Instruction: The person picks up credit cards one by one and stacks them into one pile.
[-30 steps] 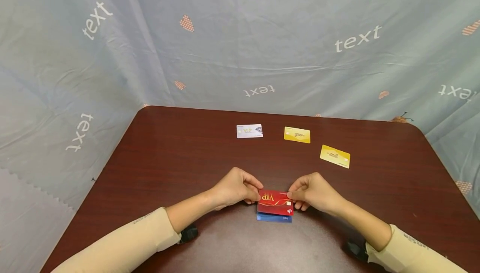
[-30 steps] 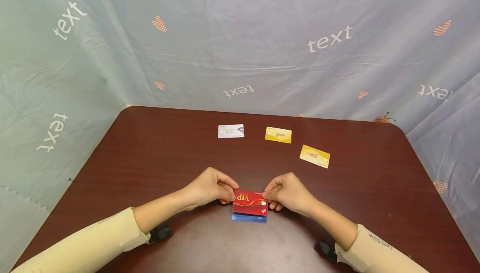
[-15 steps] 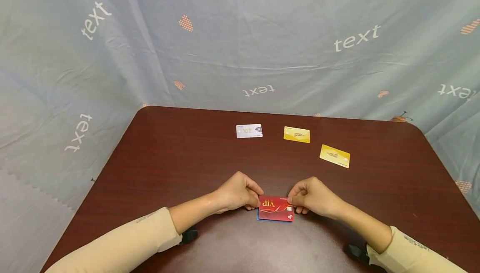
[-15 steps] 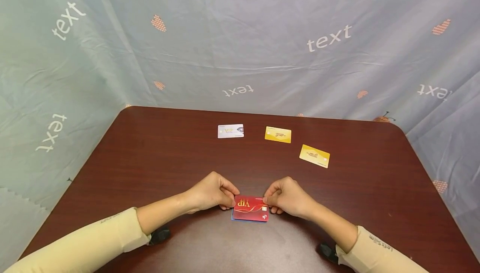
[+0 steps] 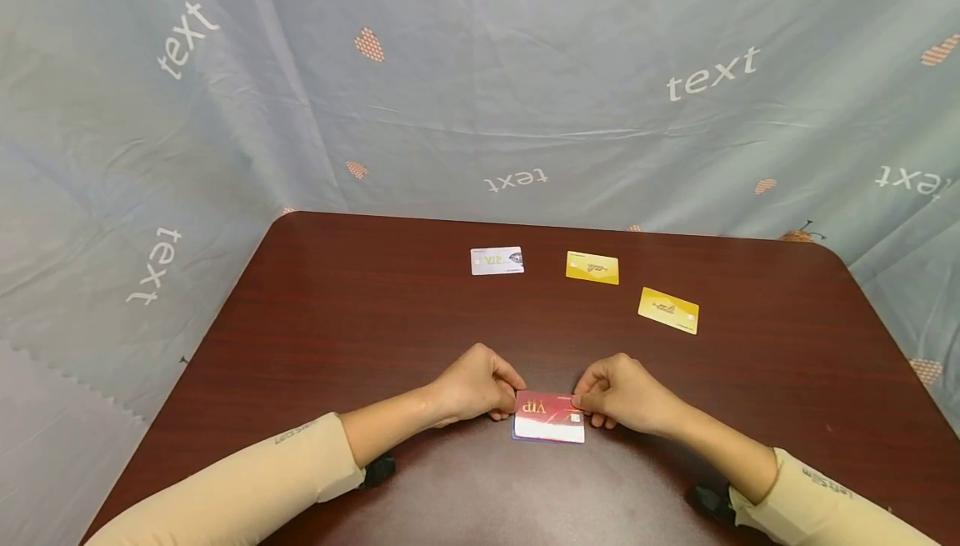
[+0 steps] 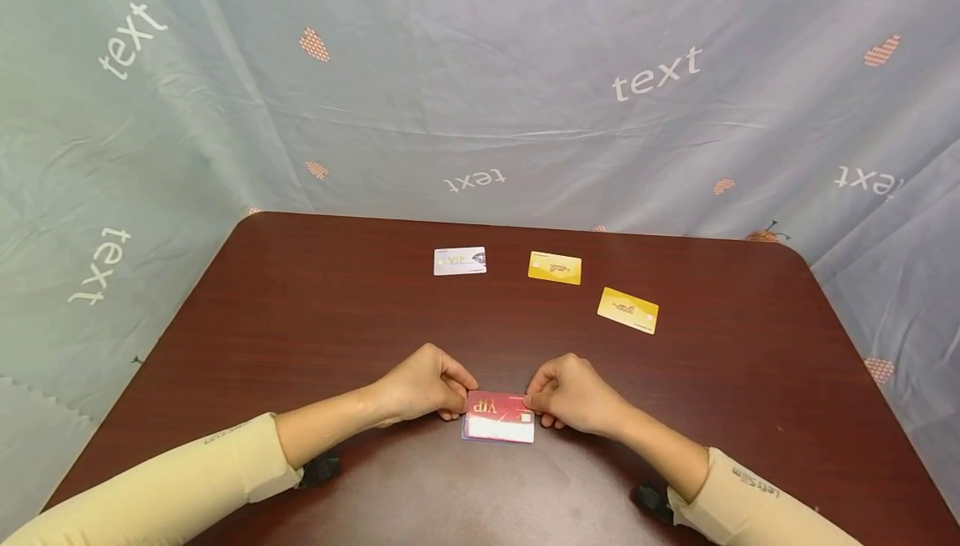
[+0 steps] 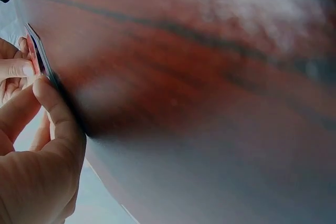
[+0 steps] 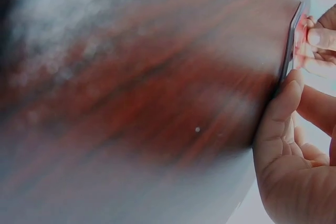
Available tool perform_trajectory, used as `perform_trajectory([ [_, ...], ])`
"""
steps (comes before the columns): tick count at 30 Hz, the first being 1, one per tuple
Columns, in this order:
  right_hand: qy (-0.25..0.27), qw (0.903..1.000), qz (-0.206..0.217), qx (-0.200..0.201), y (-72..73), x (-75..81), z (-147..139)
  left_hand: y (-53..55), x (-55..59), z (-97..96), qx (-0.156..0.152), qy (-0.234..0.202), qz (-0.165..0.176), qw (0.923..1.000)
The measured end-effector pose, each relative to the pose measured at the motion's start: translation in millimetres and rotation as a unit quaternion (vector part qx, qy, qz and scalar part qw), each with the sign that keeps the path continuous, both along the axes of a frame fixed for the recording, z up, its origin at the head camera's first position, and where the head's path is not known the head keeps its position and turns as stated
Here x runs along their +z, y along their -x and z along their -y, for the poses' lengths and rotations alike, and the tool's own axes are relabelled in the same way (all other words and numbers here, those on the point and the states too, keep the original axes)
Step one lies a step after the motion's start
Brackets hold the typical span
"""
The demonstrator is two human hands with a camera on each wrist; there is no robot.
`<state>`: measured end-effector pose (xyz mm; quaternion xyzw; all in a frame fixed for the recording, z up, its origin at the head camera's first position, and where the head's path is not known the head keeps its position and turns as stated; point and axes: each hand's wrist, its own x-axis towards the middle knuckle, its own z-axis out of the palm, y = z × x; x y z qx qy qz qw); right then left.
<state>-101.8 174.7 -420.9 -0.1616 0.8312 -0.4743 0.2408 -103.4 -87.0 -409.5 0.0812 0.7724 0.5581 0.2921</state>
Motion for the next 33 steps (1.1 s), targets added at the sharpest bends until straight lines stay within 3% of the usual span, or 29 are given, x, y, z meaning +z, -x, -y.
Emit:
perform_trajectory([
  [10, -0.016, 0.9998, -0.013, -0.007, 0.0, -1.5, 3.4, -1.5, 1.0, -2.3, 0.017, 0.012, 0.0, 0.9998],
  [33, -0.007, 0.9999, -0.011, 0.0, 1.1, -3.8, 2.1, -1.3, 0.6, -4.3, 0.008, 0.041, -0.034, 0.9986],
])
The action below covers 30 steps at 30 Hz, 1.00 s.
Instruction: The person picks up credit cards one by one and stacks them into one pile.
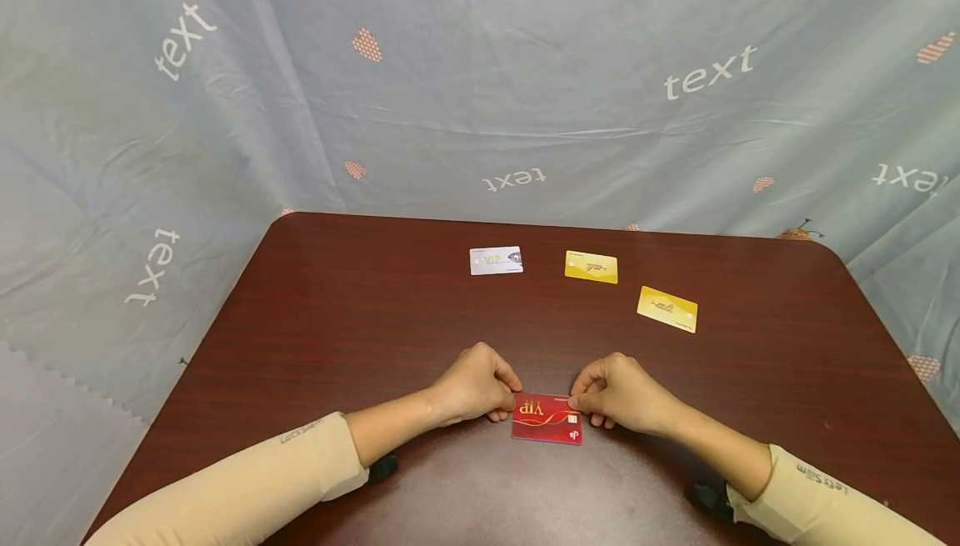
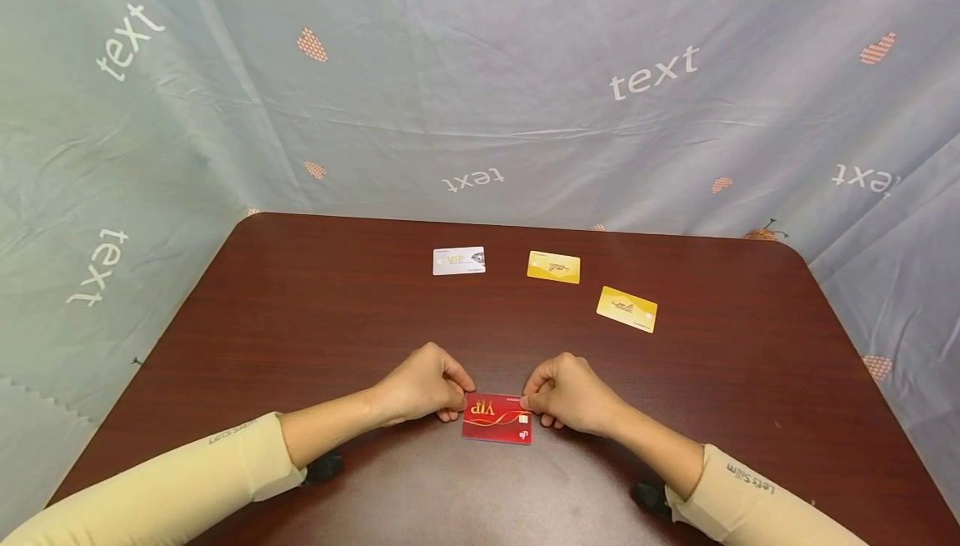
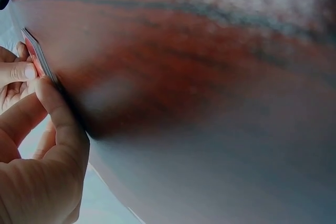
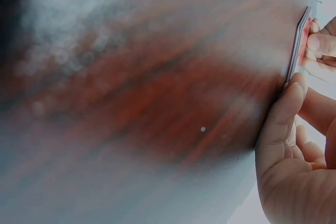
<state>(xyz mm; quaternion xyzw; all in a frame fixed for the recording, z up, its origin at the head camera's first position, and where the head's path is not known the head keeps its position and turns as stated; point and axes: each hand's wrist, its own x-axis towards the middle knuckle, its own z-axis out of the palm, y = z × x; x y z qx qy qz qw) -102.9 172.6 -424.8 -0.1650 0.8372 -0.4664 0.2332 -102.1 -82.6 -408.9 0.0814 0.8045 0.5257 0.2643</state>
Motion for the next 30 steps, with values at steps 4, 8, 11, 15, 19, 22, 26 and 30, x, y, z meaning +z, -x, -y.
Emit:
perform_trajectory([
  [4, 0.002, 1.0, 0.007, -0.001, -0.2, 0.5, -1.8, 0.3, -0.7, 0.4, -0.003, -0.001, 0.007, 1.0],
  [8, 0.003, 0.9999, 0.012, -0.001, 0.4, 2.2, -5.0, 2.0, 1.0, 1.1, -0.011, -0.009, 0.017, 0.9998],
  [11, -0.001, 0.9999, 0.01, -0.001, 1.5, 6.4, -8.2, 4.7, 5.0, 1.3, -0.017, -0.018, 0.019, 0.9995],
  [15, -0.009, 0.9999, 0.0, -0.012, 2.6, 15.4, -16.4, 11.3, 13.4, -0.9, -0.026, -0.032, 0.01, 0.9991],
  [19, -0.017, 0.9994, -0.01, -0.029, 3.3, 25.5, -28.0, 20.5, 24.8, -5.4, -0.037, -0.054, -0.011, 0.9978],
  [22, -0.022, 0.9986, -0.011, -0.047, 3.6, 32.6, -37.8, 27.9, 35.1, -9.5, -0.039, -0.068, -0.026, 0.9966],
  [26, -0.029, 0.9968, -0.013, -0.073, 4.9, 40.1, -50.2, 38.0, 48.8, -15.4, -0.036, -0.073, -0.041, 0.9958],
  [30, -0.042, 0.9948, -0.019, -0.091, 7.4, 43.9, -63.1, 49.2, 58.1, -23.0, -0.035, -0.077, -0.056, 0.9949],
])
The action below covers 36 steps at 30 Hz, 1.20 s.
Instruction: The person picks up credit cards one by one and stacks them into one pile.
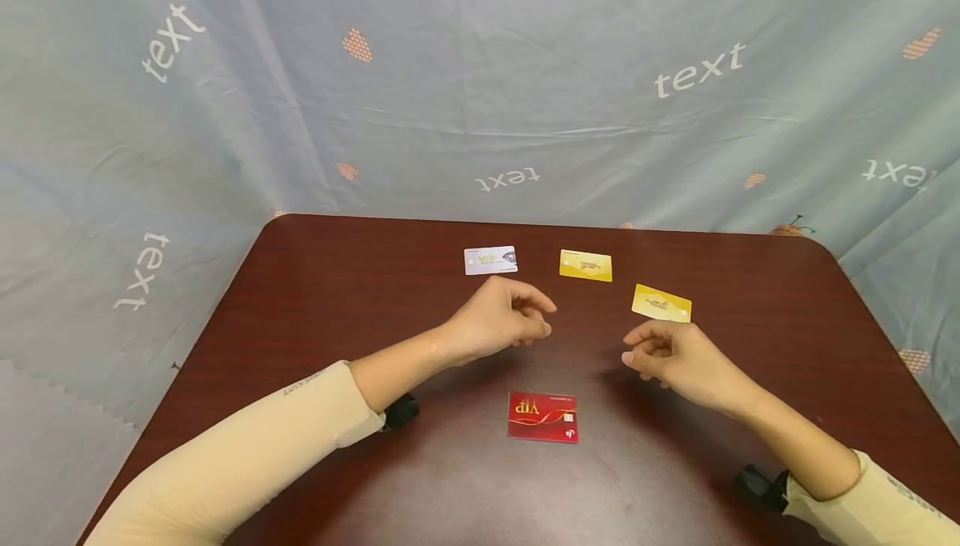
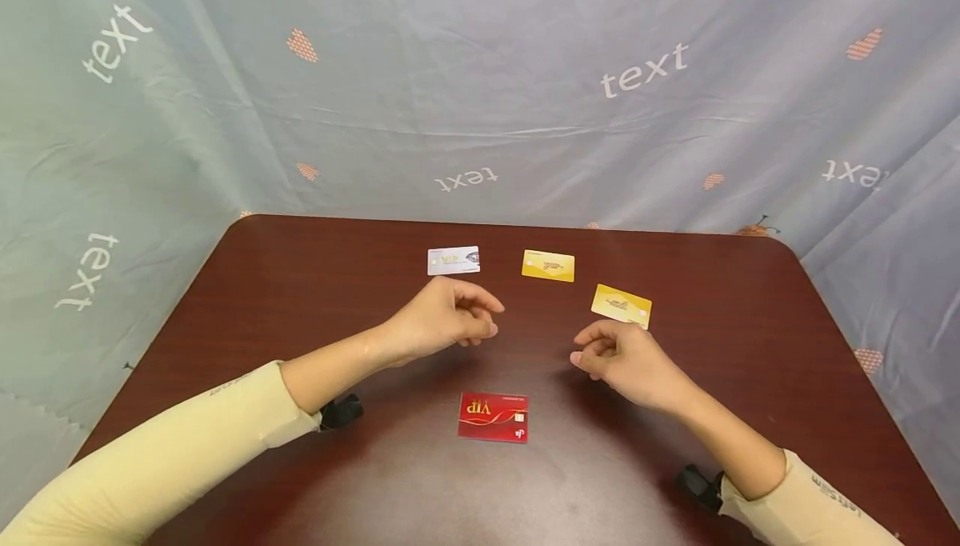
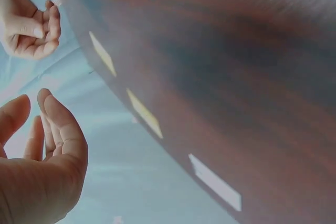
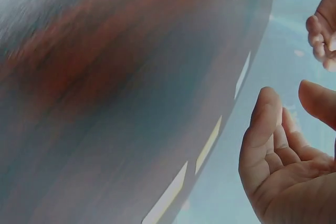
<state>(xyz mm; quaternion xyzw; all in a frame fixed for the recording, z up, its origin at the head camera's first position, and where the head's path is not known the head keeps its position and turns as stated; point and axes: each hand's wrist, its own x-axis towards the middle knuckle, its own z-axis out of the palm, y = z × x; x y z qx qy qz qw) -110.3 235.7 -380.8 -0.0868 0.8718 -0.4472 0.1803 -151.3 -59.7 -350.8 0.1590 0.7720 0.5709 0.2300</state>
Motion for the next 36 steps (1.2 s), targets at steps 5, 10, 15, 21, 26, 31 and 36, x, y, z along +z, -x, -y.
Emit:
perform_trajectory([
  [5, -0.013, 0.9996, -0.007, -0.025, 2.7, 5.0, -18.2, 13.2, 11.9, -11.5, -0.007, -0.011, -0.029, 0.9995],
  [10, -0.02, 0.998, -0.027, -0.053, 6.0, 9.3, -36.0, 27.4, 20.7, -22.4, -0.014, -0.02, -0.07, 0.9972],
  [15, -0.038, 0.9955, -0.04, -0.076, 11.7, 9.2, -50.8, 41.3, 24.1, -31.7, -0.011, -0.027, -0.086, 0.9959],
  [21, -0.043, 0.9937, -0.038, -0.096, 18.5, 3.2, -65.3, 56.4, 23.3, -44.7, -0.016, -0.019, -0.077, 0.9968],
  [26, -0.047, 0.9928, -0.042, -0.102, 22.5, -3.6, -74.8, 66.1, 26.3, -57.2, -0.015, -0.004, -0.07, 0.9974],
  [31, -0.055, 0.9921, -0.042, -0.104, 27.7, -9.2, -81.7, 73.2, 24.0, -71.1, -0.015, 0.001, -0.071, 0.9974],
  [36, -0.054, 0.9921, -0.034, -0.108, 33.9, -14.0, -87.2, 77.4, 16.5, -84.5, -0.012, 0.0, -0.072, 0.9974],
])
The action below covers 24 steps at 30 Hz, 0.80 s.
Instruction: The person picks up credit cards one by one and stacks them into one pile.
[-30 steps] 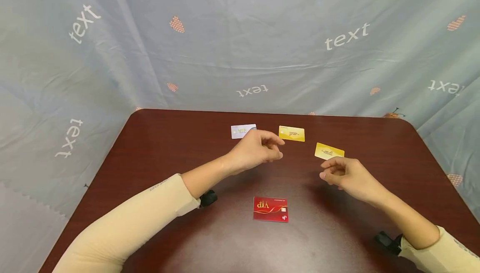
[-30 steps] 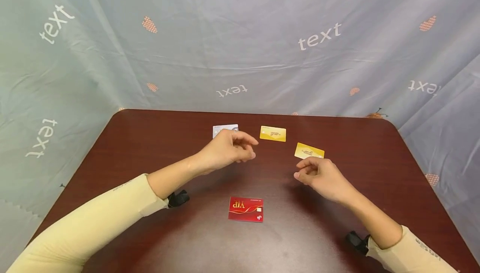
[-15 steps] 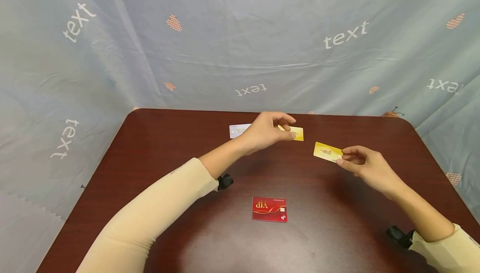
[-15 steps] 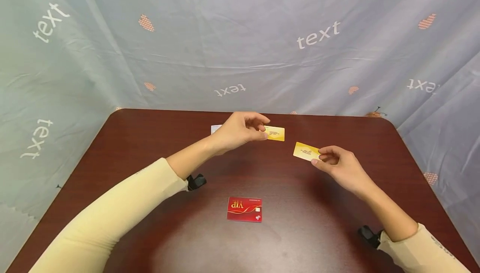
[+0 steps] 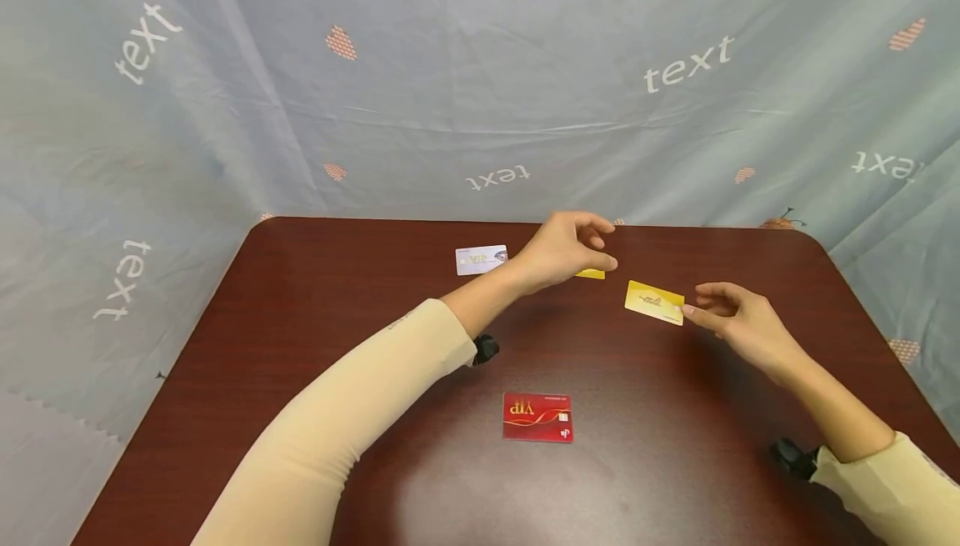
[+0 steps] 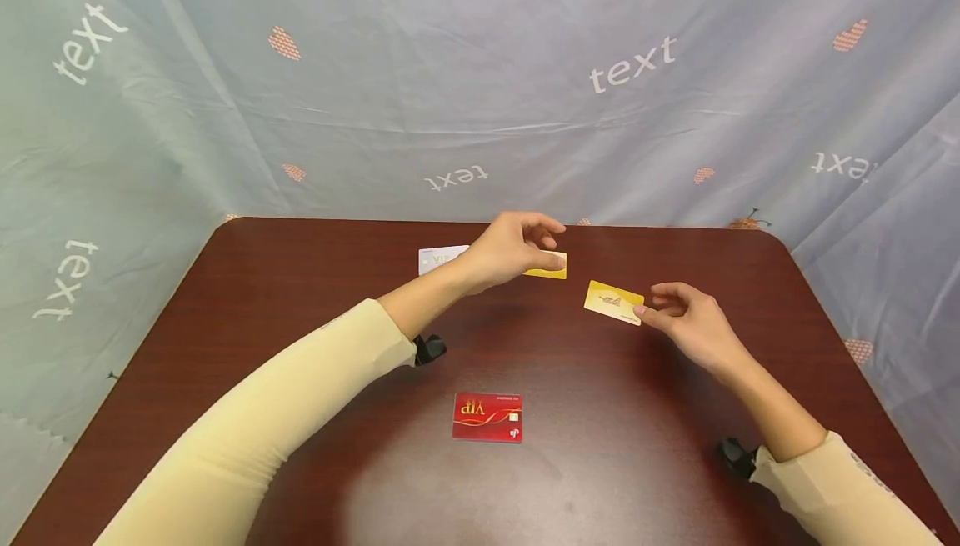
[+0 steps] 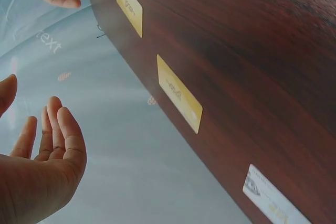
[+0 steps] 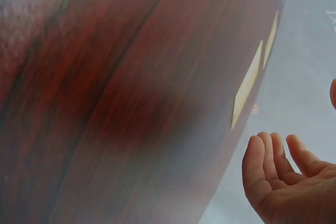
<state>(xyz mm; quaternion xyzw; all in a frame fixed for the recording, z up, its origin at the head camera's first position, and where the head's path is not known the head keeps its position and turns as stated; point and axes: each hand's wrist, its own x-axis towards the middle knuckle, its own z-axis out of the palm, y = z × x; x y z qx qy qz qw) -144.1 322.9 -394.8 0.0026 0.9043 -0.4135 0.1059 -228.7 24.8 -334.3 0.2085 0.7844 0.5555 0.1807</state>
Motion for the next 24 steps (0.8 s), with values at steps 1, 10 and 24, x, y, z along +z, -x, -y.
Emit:
perform_trajectory([
  [1, 0.002, 1.0, 0.002, -0.002, 1.4, -0.8, -0.8, 0.8, -1.3, -2.3, 0.002, 0.002, -0.002, 1.0],
  [10, -0.004, 0.9998, 0.009, -0.019, 11.9, -9.4, -8.8, 8.8, -17.5, -24.8, 0.029, -0.006, 0.005, 0.9995],
  [24, -0.009, 0.9993, 0.033, -0.014, 26.7, -24.8, -11.6, 11.2, -45.9, -49.7, 0.037, 0.034, 0.04, 0.9979],
])
